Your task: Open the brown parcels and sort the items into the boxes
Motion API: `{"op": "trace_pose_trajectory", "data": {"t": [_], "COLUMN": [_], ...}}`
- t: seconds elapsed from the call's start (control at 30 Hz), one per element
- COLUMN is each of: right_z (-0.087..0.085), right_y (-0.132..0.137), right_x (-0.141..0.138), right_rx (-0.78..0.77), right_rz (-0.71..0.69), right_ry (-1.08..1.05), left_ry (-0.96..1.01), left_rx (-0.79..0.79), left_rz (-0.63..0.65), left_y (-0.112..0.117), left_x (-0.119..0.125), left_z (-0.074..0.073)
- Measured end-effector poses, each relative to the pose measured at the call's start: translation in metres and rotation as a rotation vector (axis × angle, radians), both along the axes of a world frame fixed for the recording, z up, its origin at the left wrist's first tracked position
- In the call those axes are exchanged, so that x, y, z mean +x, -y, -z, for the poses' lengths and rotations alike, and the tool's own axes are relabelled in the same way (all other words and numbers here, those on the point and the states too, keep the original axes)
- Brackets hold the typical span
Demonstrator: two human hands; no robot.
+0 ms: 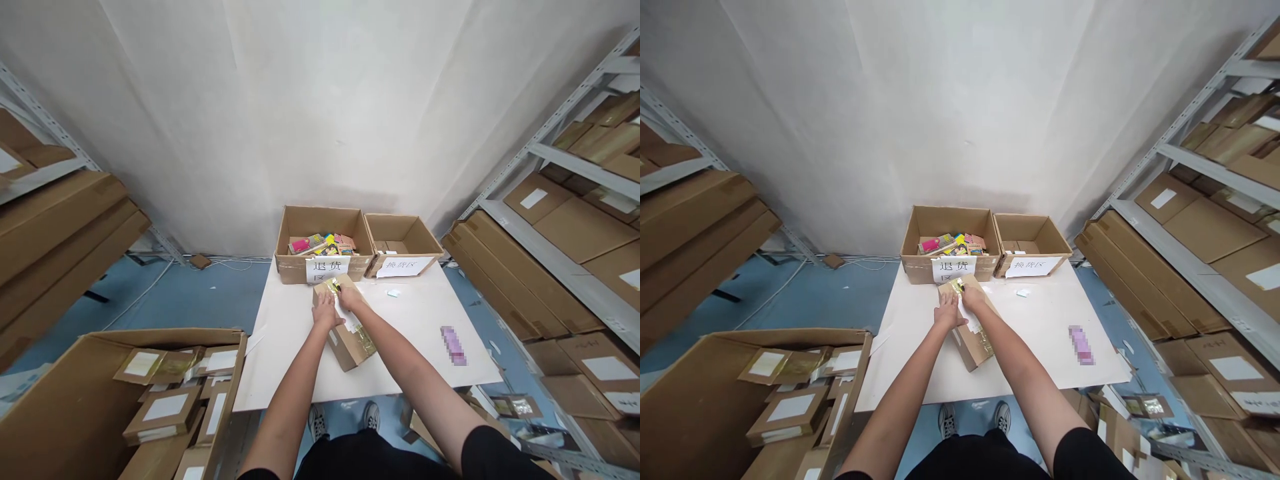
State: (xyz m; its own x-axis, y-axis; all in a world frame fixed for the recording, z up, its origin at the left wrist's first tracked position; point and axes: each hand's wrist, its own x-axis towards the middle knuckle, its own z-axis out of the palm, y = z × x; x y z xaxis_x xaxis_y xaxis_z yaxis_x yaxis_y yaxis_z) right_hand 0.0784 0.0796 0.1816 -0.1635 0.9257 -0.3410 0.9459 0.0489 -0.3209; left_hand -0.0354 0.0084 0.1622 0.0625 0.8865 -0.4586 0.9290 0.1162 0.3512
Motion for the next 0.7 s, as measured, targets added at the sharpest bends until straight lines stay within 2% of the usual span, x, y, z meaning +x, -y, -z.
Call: {"op": "trace_pose_trajectory", "data": {"t": [0.17,0.33,0.53,0.63,0.7], "right_z": [0.001,0.008,0.008,0.003,-0.004], "right_y": [-0.003,0.013,0.046,0.077,0.102], "right_x": [-0.006,-0.001,0.044,0.071,0.088], "right_rx": [-0.027,-0.051,-0.146,-0.194,-0.244], "right_rz": [0.092,0.141,0.226,0.267,0.243], "right_ry": [-0.106,-0.153,-0.219,-0.239,-0.177], "left_ry": [-0.054,-0.044,-0.049,-0.053,-0.065], "left_rx": [-0.015,-0.025,-0.025,-0.014,-0.019], "left_rz": [0.021,0.018,0.018,0.022,0.024], "left_y": [0.005,0.01,0.007,0.008,0.008], "left_x": [-0.006,-0.012,-0.012,-0.013,-0.013], "left_z": [-0.008,-0.008,-0.007,-0.009,-0.01]}}
